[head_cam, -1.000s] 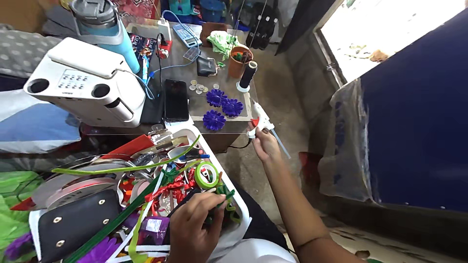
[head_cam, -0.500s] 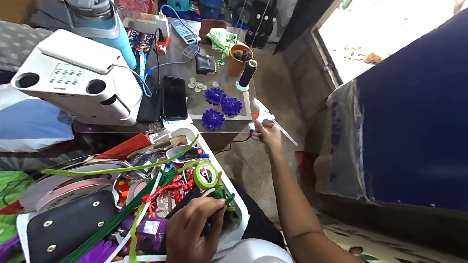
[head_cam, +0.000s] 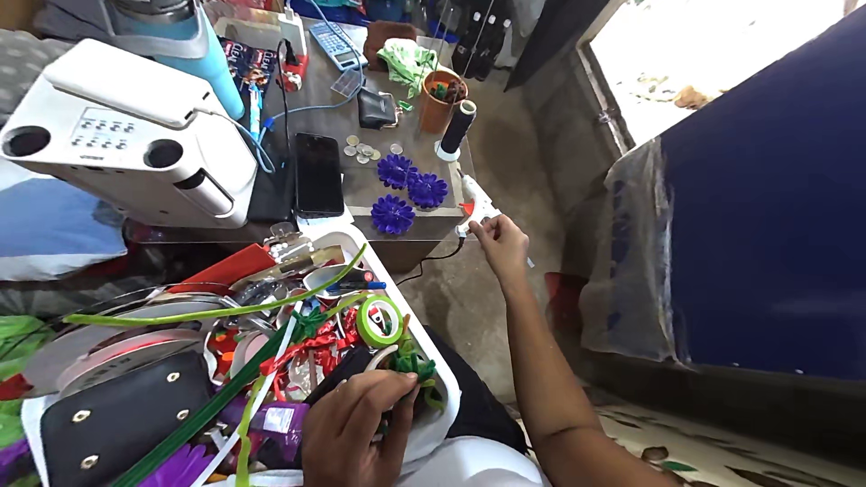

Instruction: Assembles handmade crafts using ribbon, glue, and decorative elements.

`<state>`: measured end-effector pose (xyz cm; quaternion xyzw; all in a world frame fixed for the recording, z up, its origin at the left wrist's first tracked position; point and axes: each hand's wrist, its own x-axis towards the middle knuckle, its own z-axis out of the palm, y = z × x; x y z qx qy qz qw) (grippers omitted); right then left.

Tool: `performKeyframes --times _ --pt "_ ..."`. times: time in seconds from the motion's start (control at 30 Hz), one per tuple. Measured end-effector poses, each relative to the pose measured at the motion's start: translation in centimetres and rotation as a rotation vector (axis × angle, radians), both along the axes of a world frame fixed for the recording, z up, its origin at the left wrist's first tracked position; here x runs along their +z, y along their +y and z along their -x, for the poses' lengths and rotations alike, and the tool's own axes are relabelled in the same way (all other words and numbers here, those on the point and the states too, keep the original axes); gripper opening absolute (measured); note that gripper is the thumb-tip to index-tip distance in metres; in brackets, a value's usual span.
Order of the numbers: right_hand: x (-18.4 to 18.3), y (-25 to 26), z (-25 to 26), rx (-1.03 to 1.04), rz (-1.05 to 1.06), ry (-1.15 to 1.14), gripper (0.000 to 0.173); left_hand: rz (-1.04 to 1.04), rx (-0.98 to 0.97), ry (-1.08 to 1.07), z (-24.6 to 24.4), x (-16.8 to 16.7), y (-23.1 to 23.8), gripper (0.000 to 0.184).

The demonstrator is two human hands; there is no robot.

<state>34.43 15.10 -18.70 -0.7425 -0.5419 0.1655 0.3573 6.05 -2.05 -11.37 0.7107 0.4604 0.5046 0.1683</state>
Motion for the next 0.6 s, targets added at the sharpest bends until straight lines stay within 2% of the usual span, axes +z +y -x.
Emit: performKeyframes --times 0.13,0.23,0.37,0.5,0.6 --pt "0.9 -1.4 0.9 0.153 -0.153 -0.136 0.022 0.001 -0.003 -0.004 0.0 0.0 0.0 0.009" --pt "0.5 -1.6 2.2 0.292 -0.159 -0.285 0.016 -0.003 -0.015 -0.004 -0.1 0.1 0.0 0.009" --pt "-1.5 -0.5 3.2 0.272 -0.150 -0.463 0.020 -0.007 -0.017 0.013 -0.2 0.4 -0.1 0.009" --pt "-2.2 -0.6 4.0 0.248 -0.204 -0.479 0.006 -0.006 -0.002 0.023 0.0 0.4 -0.4 0.009" --pt "-1.5 -2.2 4.5 0.416 -0.160 -0.373 0.007 -0.011 0.004 0.015 0.0 0.3 -0.4 0.009"
